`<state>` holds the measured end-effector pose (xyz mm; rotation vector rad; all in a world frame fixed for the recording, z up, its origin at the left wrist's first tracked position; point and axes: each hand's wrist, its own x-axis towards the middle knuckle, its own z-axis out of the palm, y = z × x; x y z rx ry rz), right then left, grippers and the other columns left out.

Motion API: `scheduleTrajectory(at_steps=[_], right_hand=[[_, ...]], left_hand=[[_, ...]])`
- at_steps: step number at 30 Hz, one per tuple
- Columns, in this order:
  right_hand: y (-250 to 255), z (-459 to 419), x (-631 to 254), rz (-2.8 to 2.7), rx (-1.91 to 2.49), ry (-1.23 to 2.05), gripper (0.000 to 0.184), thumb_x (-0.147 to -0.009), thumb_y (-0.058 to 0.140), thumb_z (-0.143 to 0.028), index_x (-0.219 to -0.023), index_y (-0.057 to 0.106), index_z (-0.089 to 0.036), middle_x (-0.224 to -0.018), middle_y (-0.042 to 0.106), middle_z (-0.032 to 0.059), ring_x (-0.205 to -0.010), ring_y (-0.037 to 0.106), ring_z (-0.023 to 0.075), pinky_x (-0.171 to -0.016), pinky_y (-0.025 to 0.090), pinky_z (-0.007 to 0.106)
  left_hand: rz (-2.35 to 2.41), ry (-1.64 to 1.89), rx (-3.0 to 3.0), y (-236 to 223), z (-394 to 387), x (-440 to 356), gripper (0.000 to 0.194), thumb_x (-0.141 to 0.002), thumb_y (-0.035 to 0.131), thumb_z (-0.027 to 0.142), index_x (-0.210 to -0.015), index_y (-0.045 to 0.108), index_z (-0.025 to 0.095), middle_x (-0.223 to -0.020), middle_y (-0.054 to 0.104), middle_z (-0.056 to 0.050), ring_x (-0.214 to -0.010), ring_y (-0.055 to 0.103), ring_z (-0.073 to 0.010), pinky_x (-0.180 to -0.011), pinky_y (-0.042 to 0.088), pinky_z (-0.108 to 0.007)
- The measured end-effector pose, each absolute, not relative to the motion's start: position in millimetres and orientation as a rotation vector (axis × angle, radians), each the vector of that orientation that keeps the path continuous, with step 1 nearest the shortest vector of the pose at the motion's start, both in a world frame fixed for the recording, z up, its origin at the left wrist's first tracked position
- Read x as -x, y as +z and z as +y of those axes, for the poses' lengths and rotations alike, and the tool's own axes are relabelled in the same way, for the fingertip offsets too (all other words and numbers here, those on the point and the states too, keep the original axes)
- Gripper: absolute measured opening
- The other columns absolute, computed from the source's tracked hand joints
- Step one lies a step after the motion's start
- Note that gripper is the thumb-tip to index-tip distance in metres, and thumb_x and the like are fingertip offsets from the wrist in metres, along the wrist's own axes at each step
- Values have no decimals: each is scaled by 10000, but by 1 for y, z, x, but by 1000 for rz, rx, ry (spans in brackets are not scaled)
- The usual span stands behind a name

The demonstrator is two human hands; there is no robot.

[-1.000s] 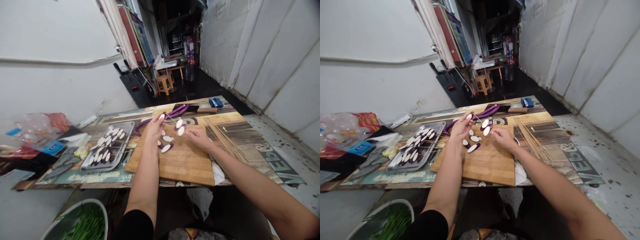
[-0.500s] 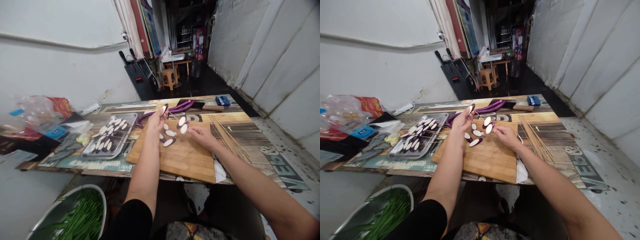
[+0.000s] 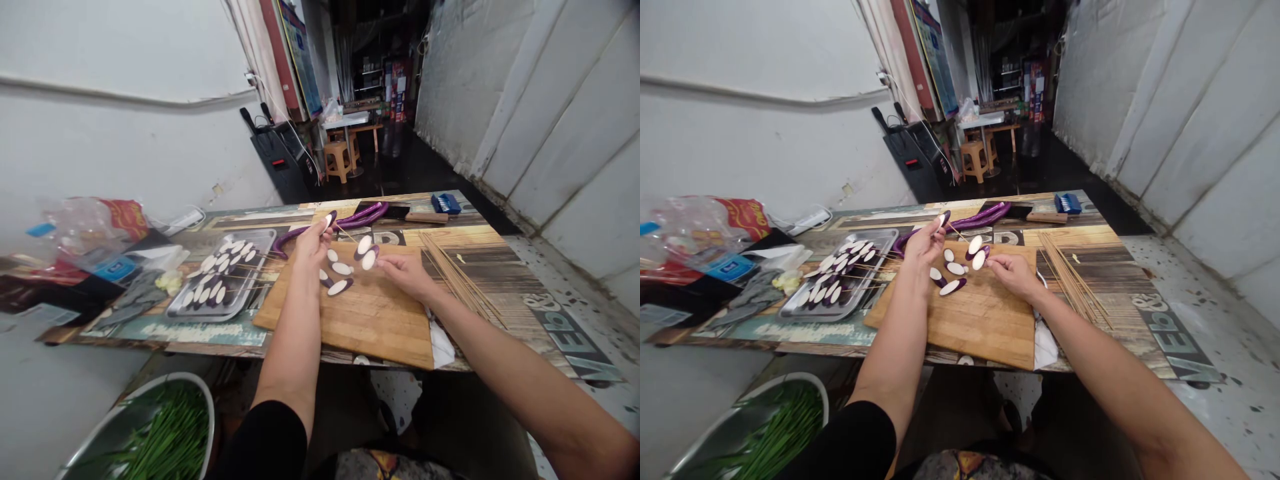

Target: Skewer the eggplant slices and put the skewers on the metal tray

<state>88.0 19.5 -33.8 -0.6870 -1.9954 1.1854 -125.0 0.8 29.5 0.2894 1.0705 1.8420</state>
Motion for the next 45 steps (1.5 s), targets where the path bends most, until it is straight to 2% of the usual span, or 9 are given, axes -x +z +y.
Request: scheduleTrajectory(at_steps=[4,11,16,24,30,39,45], right_hand=[[-35,19,-87,-1978,684,1205,377,-826,506,-448,-938,695,-141,-801,657,36,-704,570,190,-646,433,288],[-36,20,-87,-1963,660,1188,338,-819,524,-424,-902,703,-149,-841,668,43,-790,600,221,-717,455,306],[-37,21,-86,-1976,670,1156,356,-813,517,-438,-901,710,-152,-793,660,36,-732,588,211,-662,447,291],[-34,19,-87,-2005,709,1156,393,-804,496,-471,-886,708,-150,-645,588,2,-565,490,151,-532,372,246],[-32,18,-87,-2021,721,1152,384,-807,476,-461,-853,696,-149,-683,600,21,-599,501,165,-550,382,255],[-27,13,-87,-2007,732,1105,373,-809,451,-434,-814,677,-138,-595,516,-4,-542,445,139,-533,358,241],[-31,14,-86,-1988,708,1094,332,-827,454,-402,-821,672,-151,-635,547,0,-606,495,158,-582,391,246]], left_hand=[[1081,1857,-282,28,2,126,74,-802,583,40,-733,606,52,-641,631,-86,-434,515,-26,-368,384,-67],[1107,1867,-280,27,3,127,123,-821,540,29,-716,601,49,-631,625,-82,-443,502,-20,-380,370,-62],[1118,1861,-290,27,3,126,122,-816,545,27,-710,604,41,-643,628,-90,-444,504,-19,-383,377,-65],[1129,1879,-327,25,4,126,144,-797,548,9,-669,598,48,-615,623,-81,-432,503,-21,-374,367,-69],[1183,1906,-405,19,6,126,89,-751,601,25,-670,616,59,-603,620,-66,-441,526,-39,-383,378,-92],[1202,1850,-471,15,8,121,49,-718,619,22,-690,633,58,-595,610,-48,-447,524,-39,-392,367,-99],[1236,1777,-543,15,6,110,36,-663,673,42,-684,654,64,-633,624,-58,-446,505,-33,-390,342,-114]])
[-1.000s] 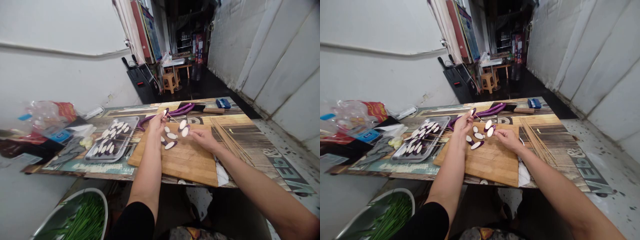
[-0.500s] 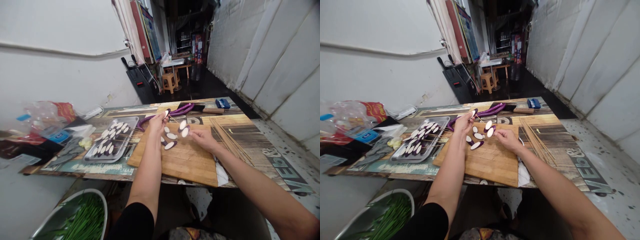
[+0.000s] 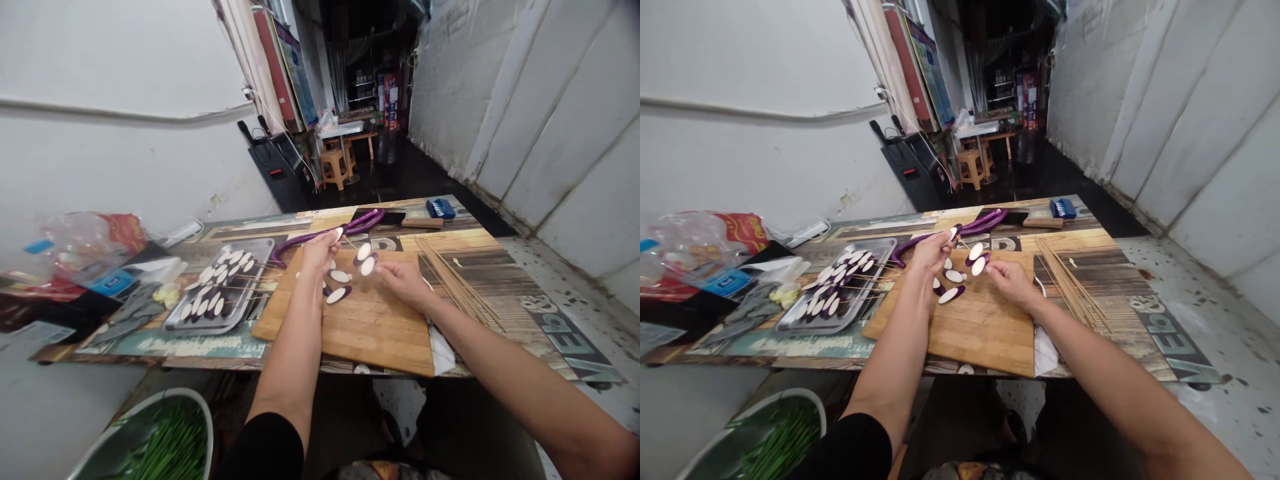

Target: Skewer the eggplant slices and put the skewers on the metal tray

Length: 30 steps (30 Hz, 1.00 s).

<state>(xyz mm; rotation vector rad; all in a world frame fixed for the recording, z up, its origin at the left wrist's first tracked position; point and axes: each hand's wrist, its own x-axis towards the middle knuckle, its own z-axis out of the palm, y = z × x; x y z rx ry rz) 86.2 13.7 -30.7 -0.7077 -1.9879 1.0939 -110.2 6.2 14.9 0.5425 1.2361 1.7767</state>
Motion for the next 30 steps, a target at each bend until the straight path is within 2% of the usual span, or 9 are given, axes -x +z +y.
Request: scheduleTrajectory(at_steps=[5,10,12,15,17,20,23,27,30], right_hand=[[-38,18,-84,-1895,735,1075,335,-845,458,-399,-867,681,-151,-686,586,9,-662,534,179,-632,409,257],[-40,19,-82,-1858,716,1000,325,-858,453,-370,-894,685,-146,-807,640,32,-764,570,207,-711,419,278],[-40,19,-81,-1840,728,1001,324,-861,445,-363,-913,683,-149,-832,646,34,-792,575,212,-729,420,283],[-40,20,-81,-1791,756,996,322,-857,439,-361,-902,678,-151,-815,635,33,-784,567,205,-712,419,272],[-41,19,-80,-1737,773,993,313,-846,447,-368,-839,667,-145,-729,599,25,-709,545,189,-652,409,257],[-42,20,-80,-1674,796,1029,306,-831,454,-376,-736,630,-144,-574,488,-8,-575,468,154,-557,361,238],[-43,21,-79,-1660,811,1057,312,-817,462,-388,-750,636,-137,-562,466,-18,-565,444,143,-549,342,233],[-44,23,-77,-1646,800,1044,323,-801,469,-399,-762,645,-131,-645,522,2,-634,471,149,-593,351,234],[-44,22,-77,-1627,807,1094,327,-794,469,-411,-755,640,-135,-589,476,-8,-580,438,140,-534,329,225]], left_hand=[[1277,1543,-848,12,2,90,75,-631,717,119,-673,678,69,-579,589,-39,-433,468,-43,-368,272,-145],[1384,1495,-990,11,2,88,223,-694,695,327,-755,697,113,-518,529,22,-357,303,-22,-359,186,-179],[1519,1595,-1027,9,3,96,260,-741,638,390,-764,695,137,-558,578,10,-380,338,-43,-385,239,-187],[1787,1699,-1182,8,0,115,193,-732,639,346,-745,704,164,-650,658,-14,-551,524,-106,-545,391,-202],[1829,1521,-1339,10,-7,129,152,-657,700,303,-756,718,189,-688,680,-14,-657,582,-139,-641,418,-216],[1738,928,-1563,14,-19,143,233,-514,784,264,-740,731,246,-706,692,7,-645,584,-149,-614,409,-217],[1658,530,-1746,14,-23,147,208,-558,746,284,-765,732,269,-746,698,9,-672,586,-156,-607,403,-219],[1736,360,-1966,11,-19,142,224,-610,685,306,-820,704,231,-811,678,6,-764,586,-163,-686,410,-229],[1729,330,-2075,11,-16,138,220,-616,679,319,-805,691,206,-829,662,-2,-785,575,-167,-704,406,-239]])
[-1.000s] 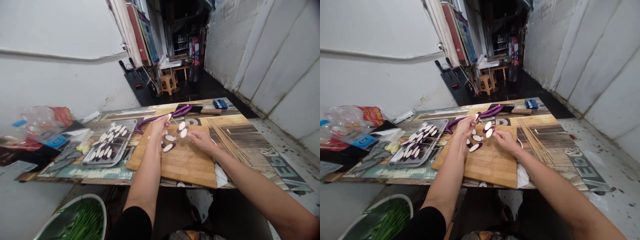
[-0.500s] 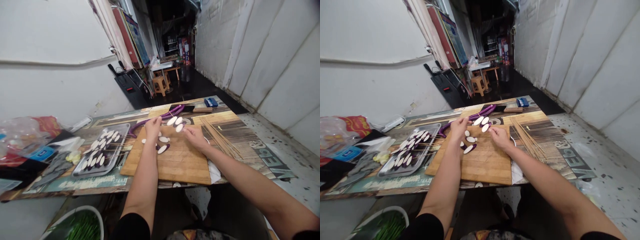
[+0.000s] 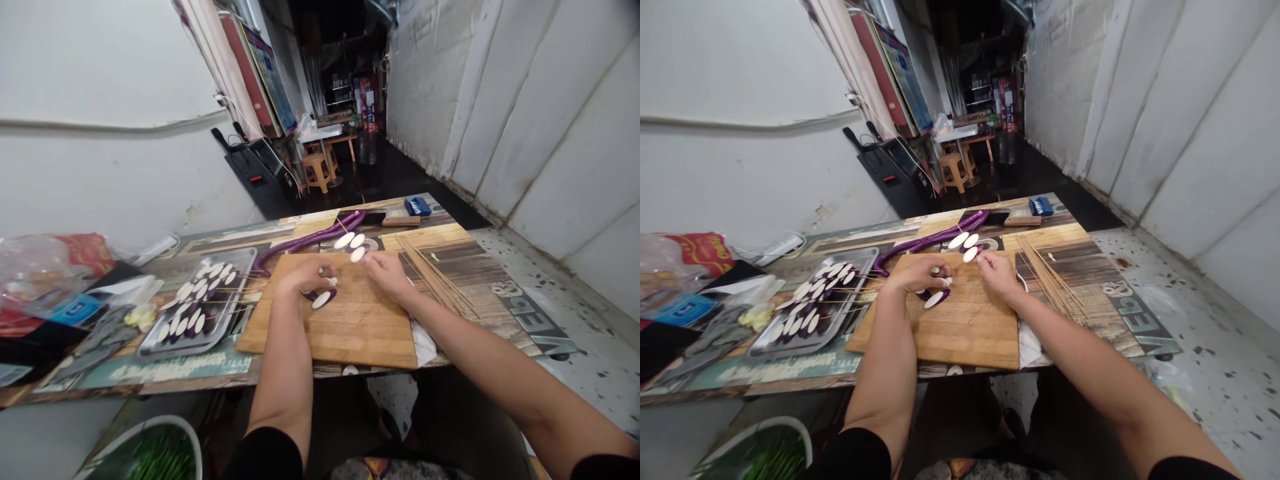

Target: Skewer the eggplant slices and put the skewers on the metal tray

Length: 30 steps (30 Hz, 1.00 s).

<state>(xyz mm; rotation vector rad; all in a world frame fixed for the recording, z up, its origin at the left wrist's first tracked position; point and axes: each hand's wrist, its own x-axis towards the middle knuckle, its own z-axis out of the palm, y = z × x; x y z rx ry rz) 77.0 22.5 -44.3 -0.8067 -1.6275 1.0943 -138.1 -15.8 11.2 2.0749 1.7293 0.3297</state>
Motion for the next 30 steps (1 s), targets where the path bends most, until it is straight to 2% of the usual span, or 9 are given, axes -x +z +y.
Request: scheduleTrajectory(at_steps=[5,8,10,15,18,21,25,28,30], right_hand=[[-43,20,-78,-1583,820,1204,355,-793,487,-447,-810,641,-127,-503,375,-42,-467,334,113,-448,257,215],[-42,19,-79,-1619,824,1187,365,-807,479,-462,-796,640,-135,-495,366,-42,-459,328,112,-442,249,216],[-41,18,-79,-1636,821,1179,380,-818,465,-472,-810,643,-137,-490,362,-42,-456,328,114,-438,243,217],[-38,16,-81,-1658,773,1251,402,-829,468,-483,-879,646,-126,-477,326,-54,-432,294,108,-422,207,222],[-38,17,-81,-1721,771,1215,390,-838,471,-465,-860,655,-123,-497,390,-37,-447,357,117,-431,254,223],[-40,19,-82,-1800,726,1087,361,-850,471,-434,-864,675,-136,-628,567,15,-597,529,166,-548,394,243],[-40,18,-82,-1893,658,1021,301,-861,482,-374,-908,688,-160,-862,666,41,-809,606,215,-752,452,297],[-39,17,-83,-1909,647,1047,300,-866,477,-364,-928,689,-162,-896,672,40,-831,613,218,-776,460,305],[-39,17,-83,-1928,640,1047,305,-865,476,-365,-926,690,-157,-902,672,42,-844,614,221,-783,462,308]], left_hand=[[1611,427,-1888,13,-17,136,151,-678,612,318,-715,666,182,-710,656,-5,-674,578,-153,-626,405,-235],[1565,554,-1855,14,-19,132,132,-683,618,315,-695,635,185,-684,636,8,-651,570,-143,-604,399,-226],[1534,788,-1821,16,-19,127,139,-715,604,322,-724,612,183,-678,622,10,-627,562,-130,-585,397,-218],[1630,1411,-1331,16,-11,117,119,-766,569,284,-779,565,166,-590,611,0,-404,481,-90,-412,316,-193],[1657,1664,-1070,15,-6,120,88,-757,585,232,-734,583,148,-561,606,2,-379,445,-70,-401,311,-186],[1471,1762,-830,16,-4,125,75,-751,598,184,-800,614,130,-638,636,-12,-459,508,-70,-438,351,-173],[1181,1700,-662,18,-5,128,332,-649,621,-3,-959,621,117,-732,656,-15,-558,563,-54,-531,405,-154],[1133,1736,-649,15,-3,129,462,-611,618,-54,-1037,612,127,-740,662,-9,-597,579,-48,-587,424,-151],[1134,1774,-651,12,-1,130,458,-599,625,-59,-1018,629,127,-758,669,-10,-633,593,-58,-635,442,-168]])
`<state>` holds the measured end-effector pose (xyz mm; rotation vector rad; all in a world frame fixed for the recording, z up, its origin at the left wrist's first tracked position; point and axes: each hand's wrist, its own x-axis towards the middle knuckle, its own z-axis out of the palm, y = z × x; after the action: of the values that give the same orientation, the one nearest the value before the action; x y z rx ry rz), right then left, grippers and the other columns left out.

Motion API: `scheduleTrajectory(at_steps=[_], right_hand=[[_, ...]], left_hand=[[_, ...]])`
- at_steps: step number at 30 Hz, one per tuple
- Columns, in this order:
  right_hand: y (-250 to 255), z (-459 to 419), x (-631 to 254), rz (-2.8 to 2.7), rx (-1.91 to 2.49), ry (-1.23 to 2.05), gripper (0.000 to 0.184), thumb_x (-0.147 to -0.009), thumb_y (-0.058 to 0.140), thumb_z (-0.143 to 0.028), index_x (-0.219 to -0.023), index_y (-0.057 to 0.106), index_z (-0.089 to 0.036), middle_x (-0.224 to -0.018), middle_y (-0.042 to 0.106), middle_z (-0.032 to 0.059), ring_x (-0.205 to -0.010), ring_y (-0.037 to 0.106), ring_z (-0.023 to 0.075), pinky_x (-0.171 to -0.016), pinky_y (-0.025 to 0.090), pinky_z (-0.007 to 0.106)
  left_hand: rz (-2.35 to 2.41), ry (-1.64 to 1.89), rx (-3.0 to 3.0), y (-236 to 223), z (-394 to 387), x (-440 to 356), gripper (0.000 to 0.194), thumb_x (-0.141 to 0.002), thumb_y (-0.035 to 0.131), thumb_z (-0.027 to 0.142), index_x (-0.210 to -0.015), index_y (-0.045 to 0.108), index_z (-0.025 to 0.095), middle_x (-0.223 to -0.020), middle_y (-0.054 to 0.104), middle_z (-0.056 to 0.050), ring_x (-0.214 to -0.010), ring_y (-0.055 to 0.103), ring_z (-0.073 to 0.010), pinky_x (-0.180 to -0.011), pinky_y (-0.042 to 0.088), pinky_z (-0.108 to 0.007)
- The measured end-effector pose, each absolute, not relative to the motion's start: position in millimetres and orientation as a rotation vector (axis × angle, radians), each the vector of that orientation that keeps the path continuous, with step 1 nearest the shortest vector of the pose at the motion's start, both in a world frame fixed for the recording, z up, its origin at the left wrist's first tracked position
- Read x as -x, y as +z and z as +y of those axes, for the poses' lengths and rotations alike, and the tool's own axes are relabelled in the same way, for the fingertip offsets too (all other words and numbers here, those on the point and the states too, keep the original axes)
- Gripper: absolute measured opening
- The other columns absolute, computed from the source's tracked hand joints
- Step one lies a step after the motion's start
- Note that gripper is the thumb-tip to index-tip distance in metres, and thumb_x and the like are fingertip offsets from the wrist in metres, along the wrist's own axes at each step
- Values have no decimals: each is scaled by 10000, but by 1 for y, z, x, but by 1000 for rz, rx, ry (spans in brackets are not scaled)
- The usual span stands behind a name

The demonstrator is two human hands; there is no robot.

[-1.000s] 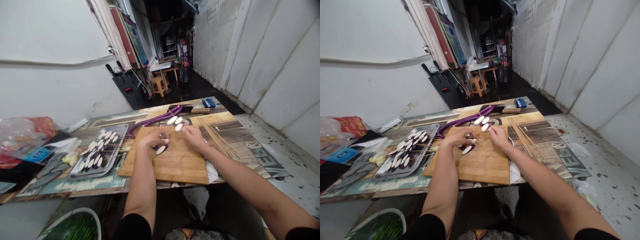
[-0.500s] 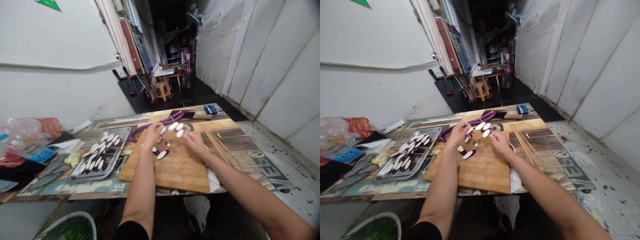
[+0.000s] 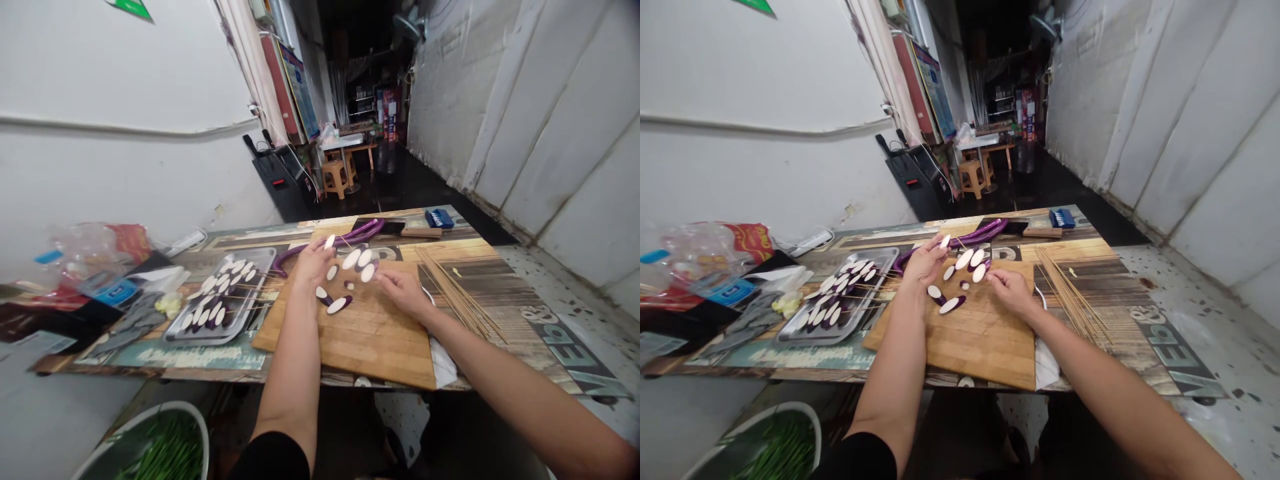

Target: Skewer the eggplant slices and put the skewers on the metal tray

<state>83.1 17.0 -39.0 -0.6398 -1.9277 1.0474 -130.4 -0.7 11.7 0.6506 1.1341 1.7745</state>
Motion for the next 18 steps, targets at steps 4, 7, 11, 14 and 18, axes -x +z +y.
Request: scheduleTrajectory(at_steps=[4,7,11,14,18], right_hand=[[-39,16,-83,-1962,612,1063,307,-859,474,-371,-910,689,-158,-896,674,42,-832,618,217,-761,467,300],[-39,15,-82,-1965,600,1065,305,-857,466,-370,-902,685,-162,-876,674,37,-804,618,207,-734,467,287],[-39,15,-83,-1993,584,1054,316,-856,454,-378,-889,682,-162,-853,670,37,-782,612,204,-715,463,284],[-39,15,-83,-2000,581,1066,322,-852,460,-389,-894,681,-159,-842,669,40,-777,609,208,-710,458,290],[-38,14,-82,-2014,610,1091,315,-843,462,-387,-887,683,-166,-833,667,34,-775,604,213,-710,454,298]], left_hand=[[1118,1848,-629,8,3,134,350,-594,618,-82,-881,674,111,-812,681,-28,-700,601,-71,-712,455,-187],[1082,1799,-519,9,4,134,344,-650,600,-79,-912,672,132,-814,678,-34,-680,605,-76,-685,478,-192],[1062,1868,-358,12,3,132,311,-719,569,-80,-947,643,118,-787,666,-57,-694,634,-99,-686,517,-199],[1038,1941,-300,15,3,130,228,-736,548,-97,-865,624,75,-779,665,-76,-712,653,-111,-713,534,-199],[1036,1890,-280,16,2,130,119,-789,553,-22,-862,615,48,-754,675,-105,-714,673,-146,-696,560,-233]])
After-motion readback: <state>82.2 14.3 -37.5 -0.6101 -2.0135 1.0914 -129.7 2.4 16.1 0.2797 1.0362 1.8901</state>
